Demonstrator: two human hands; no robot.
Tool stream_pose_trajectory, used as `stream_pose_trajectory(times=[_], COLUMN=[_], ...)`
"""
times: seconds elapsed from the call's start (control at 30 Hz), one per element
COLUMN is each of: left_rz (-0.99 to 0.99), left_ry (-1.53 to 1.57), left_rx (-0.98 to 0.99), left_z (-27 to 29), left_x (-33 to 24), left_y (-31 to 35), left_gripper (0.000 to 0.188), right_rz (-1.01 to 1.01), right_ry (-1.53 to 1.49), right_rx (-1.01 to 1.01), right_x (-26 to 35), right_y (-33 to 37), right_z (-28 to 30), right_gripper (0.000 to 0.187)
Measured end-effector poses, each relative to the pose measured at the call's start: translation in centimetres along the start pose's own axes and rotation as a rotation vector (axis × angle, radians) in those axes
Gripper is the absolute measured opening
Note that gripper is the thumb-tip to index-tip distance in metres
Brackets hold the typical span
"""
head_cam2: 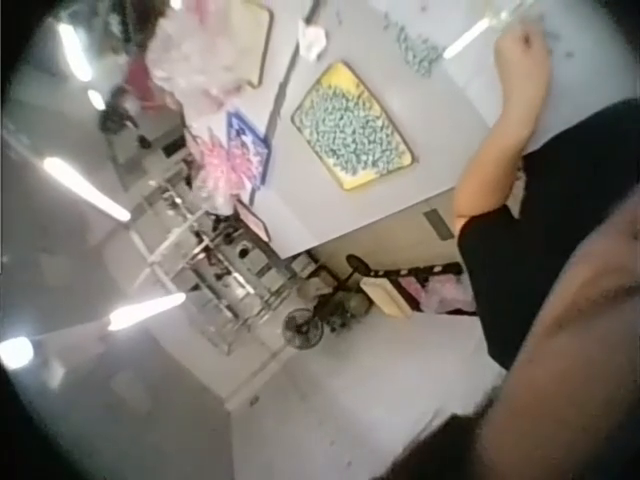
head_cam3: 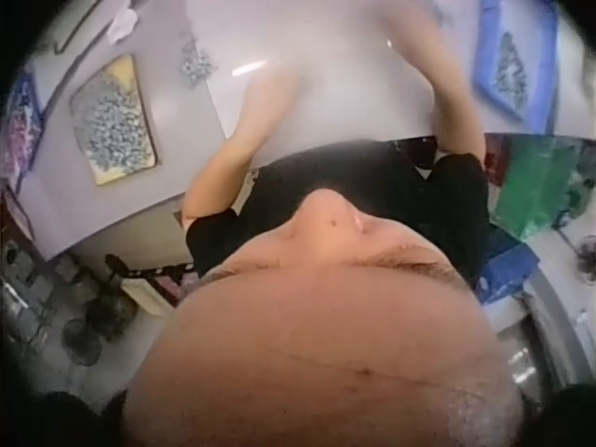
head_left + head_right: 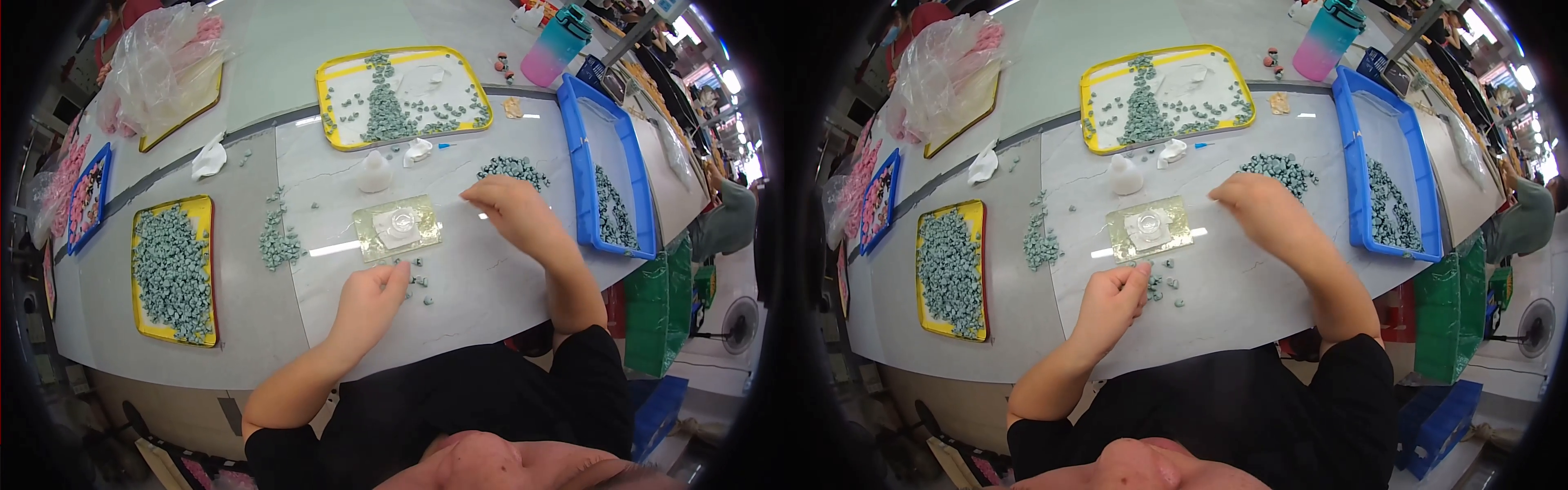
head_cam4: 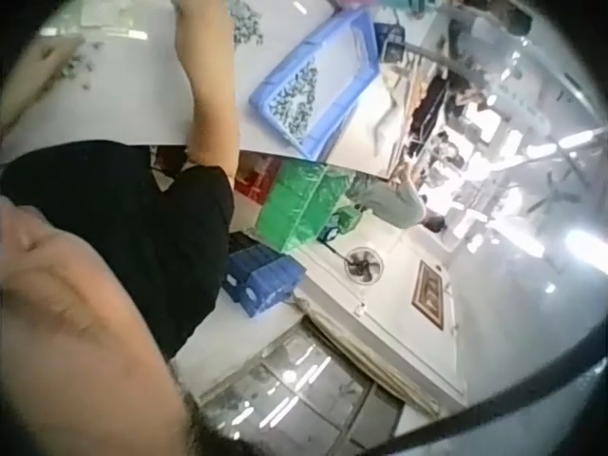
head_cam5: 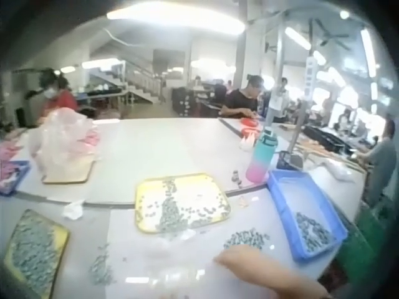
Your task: The recorder is packing small green plastic parts into a small clear plastic bag at a factory workbench.
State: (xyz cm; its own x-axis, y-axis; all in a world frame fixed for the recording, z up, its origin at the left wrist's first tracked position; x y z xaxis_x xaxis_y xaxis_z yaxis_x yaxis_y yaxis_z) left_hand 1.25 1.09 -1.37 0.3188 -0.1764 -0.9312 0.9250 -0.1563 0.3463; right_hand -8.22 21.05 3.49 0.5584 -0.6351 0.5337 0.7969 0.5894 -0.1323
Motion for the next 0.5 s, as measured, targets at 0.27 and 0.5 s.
stream_pose_trajectory(times=[0.27, 0.5], left_rz=[0.245, 0.156], left_ry=[0.538, 0.775], left_rx=[0.034, -0.097], left_z=[0.9, 2.7], left_x=[-0.7, -0.3], left_y=[-0.6, -1.7], left_gripper=[0.024, 0.016], right_rz=[-0.183, -0.136], right_ry=[0.204, -0.057], right_rx=[0.187, 0.026], right_x=[-3.4, -1.8], right_y=[0.5, -0.4], right_z=[-1.2, -3.0], right_gripper=[0.012, 0.012])
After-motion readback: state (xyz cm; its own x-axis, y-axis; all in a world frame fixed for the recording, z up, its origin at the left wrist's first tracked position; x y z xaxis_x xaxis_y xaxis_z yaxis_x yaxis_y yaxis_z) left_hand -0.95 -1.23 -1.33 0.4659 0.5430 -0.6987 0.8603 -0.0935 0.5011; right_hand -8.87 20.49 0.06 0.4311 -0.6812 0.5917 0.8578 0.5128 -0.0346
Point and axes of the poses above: each hand's wrist, its own y-axis away from the middle knuckle, its own z-axis out of the back of the hand, x = y × z, the point moved 3 cm from there along -y, towards the middle knuckle, and after that the axes turned 5 degrees about -y, right-handed, at the moved point
